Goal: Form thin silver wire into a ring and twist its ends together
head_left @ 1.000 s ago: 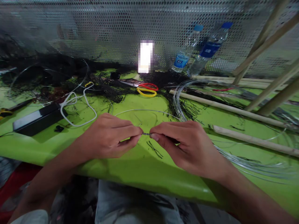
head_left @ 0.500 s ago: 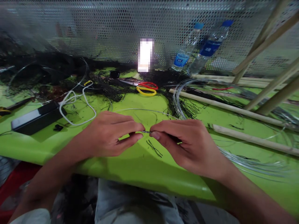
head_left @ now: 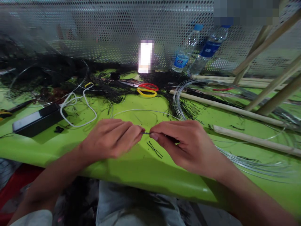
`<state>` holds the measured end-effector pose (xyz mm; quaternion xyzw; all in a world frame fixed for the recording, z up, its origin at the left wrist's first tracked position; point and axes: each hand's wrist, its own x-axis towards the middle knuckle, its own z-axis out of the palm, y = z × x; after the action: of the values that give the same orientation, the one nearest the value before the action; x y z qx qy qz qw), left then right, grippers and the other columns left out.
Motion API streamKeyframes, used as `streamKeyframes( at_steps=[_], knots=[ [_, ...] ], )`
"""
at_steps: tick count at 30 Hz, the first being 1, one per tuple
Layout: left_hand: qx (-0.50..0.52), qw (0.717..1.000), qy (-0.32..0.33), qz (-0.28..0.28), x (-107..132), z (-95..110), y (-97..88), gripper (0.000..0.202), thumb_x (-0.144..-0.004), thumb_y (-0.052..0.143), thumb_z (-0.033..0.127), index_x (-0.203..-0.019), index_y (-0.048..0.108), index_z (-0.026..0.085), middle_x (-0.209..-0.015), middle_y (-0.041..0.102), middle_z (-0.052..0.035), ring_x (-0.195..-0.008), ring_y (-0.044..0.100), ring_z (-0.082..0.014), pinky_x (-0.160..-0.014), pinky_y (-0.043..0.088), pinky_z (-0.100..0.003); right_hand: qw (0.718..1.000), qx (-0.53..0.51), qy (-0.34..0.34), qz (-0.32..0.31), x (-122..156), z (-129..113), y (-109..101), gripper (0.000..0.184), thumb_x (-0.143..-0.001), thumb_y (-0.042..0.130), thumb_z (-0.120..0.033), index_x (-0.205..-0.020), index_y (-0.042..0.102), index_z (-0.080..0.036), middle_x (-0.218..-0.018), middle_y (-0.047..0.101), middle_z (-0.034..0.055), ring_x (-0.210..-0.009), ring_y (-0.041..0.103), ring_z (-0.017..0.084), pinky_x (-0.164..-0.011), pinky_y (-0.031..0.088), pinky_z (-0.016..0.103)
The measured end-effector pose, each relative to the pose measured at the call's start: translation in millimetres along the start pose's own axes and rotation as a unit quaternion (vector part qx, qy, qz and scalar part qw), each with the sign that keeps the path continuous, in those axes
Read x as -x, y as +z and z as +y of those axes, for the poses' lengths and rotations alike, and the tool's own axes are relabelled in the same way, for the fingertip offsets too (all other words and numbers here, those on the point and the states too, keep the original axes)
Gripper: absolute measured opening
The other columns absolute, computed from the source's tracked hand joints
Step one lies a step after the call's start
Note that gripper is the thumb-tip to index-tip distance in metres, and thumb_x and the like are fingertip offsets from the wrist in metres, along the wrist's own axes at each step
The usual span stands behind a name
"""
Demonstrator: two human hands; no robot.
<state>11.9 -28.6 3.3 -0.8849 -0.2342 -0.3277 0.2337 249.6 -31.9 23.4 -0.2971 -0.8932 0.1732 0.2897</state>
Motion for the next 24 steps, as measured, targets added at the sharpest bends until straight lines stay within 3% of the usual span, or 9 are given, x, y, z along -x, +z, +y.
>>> streamKeyframes(
  at_steps=[2,5,8,10,15,24],
  knots=[
    [0.042,0.994,-0.079,-0.057,-4,3,-1.2,0.012,-0.095,0.067,0.022,-0.083,0.064,0.018,-0.064,0.068,0.0036,-0.053,0.063,-0.0121,-0.053,0.042,-0.030,1.000,0.013,-0.002,-0.002,0,2,2,0.019,-0.103,0.054,-0.015,-0.088,0.066,-0.016,-0.066,0.053,-0.0036,-0.056,0.043,0.009,-0.058,0.029,0.027],
    [0.127,0.959,-0.197,-0.160,-6,5,-4.3,0.008,-0.092,0.065,0.027,-0.094,0.070,0.021,-0.074,0.075,0.0031,-0.061,0.070,-0.0160,-0.060,0.046,-0.031,0.999,0.026,-0.003,-0.025,0,4,7,0.018,-0.102,0.053,-0.015,-0.091,0.067,-0.016,-0.067,0.055,-0.0026,-0.057,0.045,0.010,-0.058,0.028,0.028],
    [0.181,0.925,-0.245,-0.227,-7,3,-9.2,0.031,-0.089,0.065,0.027,-0.119,0.070,0.020,-0.104,0.081,-0.0021,-0.086,0.077,-0.0224,-0.075,0.053,-0.035,0.999,0.025,-0.003,-0.034,0,5,11,0.018,-0.103,0.052,-0.014,-0.093,0.068,-0.015,-0.070,0.058,-0.0017,-0.058,0.045,0.010,-0.059,0.028,0.028],
    [0.249,0.899,-0.254,-0.255,-9,0,-13.2,0.039,-0.090,0.063,0.024,-0.129,0.066,0.020,-0.117,0.079,-0.0036,-0.098,0.076,-0.0218,-0.084,0.056,-0.034,0.999,0.013,-0.015,-0.034,0,4,12,0.017,-0.102,0.052,-0.012,-0.093,0.067,-0.014,-0.069,0.055,-0.0027,-0.057,0.043,0.009,-0.058,0.027,0.028],
    [0.389,0.832,-0.300,-0.258,-14,-7,-21.1,0.038,-0.092,0.063,0.020,-0.130,0.065,0.019,-0.113,0.080,-0.0015,-0.094,0.075,-0.0144,-0.085,0.058,-0.026,0.998,-0.009,-0.037,-0.042,0,2,11,0.018,-0.101,0.054,-0.010,-0.088,0.065,-0.013,-0.067,0.045,-0.0055,-0.056,0.033,0.008,-0.056,0.025,0.029],
    [0.458,0.785,-0.312,-0.277,-15,-21,-24.2,0.027,-0.092,0.069,0.021,-0.118,0.072,0.022,-0.108,0.080,0.0005,-0.091,0.076,-0.0128,-0.081,0.060,-0.021,0.997,0.008,-0.037,-0.062,3,2,11,0.016,-0.099,0.055,-0.009,-0.093,0.069,-0.013,-0.070,0.053,-0.0040,-0.056,0.041,0.009,-0.056,0.027,0.031]
  ],
)
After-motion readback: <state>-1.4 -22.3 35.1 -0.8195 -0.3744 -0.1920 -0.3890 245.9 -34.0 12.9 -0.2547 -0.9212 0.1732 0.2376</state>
